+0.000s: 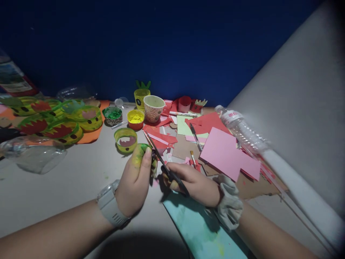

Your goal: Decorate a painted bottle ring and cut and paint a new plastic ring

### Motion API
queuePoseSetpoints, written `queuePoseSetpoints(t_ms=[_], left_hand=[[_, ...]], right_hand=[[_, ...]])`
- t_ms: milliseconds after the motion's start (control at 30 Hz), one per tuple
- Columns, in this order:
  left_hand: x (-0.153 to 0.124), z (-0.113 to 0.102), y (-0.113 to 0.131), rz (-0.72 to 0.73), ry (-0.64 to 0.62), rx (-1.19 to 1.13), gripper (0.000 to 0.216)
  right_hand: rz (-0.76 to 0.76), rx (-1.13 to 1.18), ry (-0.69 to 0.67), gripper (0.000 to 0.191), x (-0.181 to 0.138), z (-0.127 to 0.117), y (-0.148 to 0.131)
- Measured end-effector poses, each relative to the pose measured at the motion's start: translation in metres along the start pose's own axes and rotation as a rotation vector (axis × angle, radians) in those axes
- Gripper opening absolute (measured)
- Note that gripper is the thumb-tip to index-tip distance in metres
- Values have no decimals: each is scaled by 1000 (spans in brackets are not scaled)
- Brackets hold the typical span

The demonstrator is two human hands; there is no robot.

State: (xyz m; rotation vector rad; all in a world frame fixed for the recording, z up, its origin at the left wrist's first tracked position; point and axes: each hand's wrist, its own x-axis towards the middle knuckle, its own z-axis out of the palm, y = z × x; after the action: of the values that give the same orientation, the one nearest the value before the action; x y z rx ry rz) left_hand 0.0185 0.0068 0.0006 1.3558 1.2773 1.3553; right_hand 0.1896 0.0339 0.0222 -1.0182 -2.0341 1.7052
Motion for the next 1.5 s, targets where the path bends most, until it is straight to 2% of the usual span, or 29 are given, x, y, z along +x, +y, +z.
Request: queuePoseSetpoints(t_ms=[233,433,633,1500], left_hand=[[0,1,0,-9,28,-52,29],[-2,-2,4,-34,-95,-71,27],[-2,-1,4,-6,-58,-59,23],[0,-2,3,-1,-49,-98,23]], right_hand=[[-19,-10,14,57,0,0,-3],[-29,94,34,52,0,4,-3],[-27,60,39,53,-1,3,-3],[-42,-17,29,50,-1,2,1]])
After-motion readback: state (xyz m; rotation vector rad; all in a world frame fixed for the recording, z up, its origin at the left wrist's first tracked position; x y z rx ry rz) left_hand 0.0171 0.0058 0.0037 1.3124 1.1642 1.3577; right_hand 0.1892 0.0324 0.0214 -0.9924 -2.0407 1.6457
